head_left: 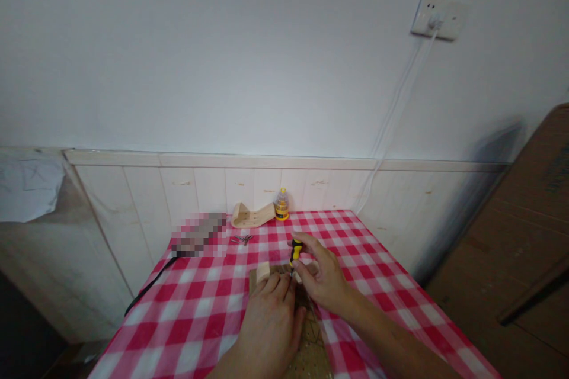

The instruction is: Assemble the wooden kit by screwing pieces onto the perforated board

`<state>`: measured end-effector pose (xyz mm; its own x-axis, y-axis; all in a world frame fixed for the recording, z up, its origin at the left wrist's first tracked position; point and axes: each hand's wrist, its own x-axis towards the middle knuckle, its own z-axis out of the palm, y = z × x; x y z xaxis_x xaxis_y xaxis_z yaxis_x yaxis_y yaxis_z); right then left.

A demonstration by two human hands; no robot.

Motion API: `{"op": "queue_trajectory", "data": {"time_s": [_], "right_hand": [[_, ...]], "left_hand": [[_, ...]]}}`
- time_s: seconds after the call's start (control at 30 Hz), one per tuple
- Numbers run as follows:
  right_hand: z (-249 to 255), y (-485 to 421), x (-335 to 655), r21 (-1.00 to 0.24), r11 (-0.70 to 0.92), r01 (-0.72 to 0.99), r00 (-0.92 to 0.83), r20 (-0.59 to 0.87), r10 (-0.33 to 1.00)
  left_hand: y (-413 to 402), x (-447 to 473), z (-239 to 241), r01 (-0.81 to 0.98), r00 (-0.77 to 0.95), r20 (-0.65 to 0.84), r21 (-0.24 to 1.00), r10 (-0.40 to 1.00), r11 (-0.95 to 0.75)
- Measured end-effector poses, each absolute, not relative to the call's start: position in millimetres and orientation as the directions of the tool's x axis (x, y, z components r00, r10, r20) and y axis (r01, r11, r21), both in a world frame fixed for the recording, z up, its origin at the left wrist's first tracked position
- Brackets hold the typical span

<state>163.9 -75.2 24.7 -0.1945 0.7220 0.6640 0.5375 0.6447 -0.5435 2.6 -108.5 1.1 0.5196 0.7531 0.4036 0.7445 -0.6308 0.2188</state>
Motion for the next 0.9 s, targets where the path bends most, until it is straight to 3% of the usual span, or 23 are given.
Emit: {"op": "queue_trajectory", "data": {"time_s": [0.13,0.9], "right_hand": [[22.0,-71.7,163.1,-0.620,0.628,0.470,-0.179,0.630,0.756],[21.9,-68.5,163.0,-0.588,0.632,0.504,-0.143,0.665,0.733]], "left_hand": [[-108.8,2.8,2.4,0.744,0.511,0.391,0.245,0.765,-0.622],[-109.2,2.0,1.1,0.741,0.524,0.384,0.234,0.760,-0.629]]}}
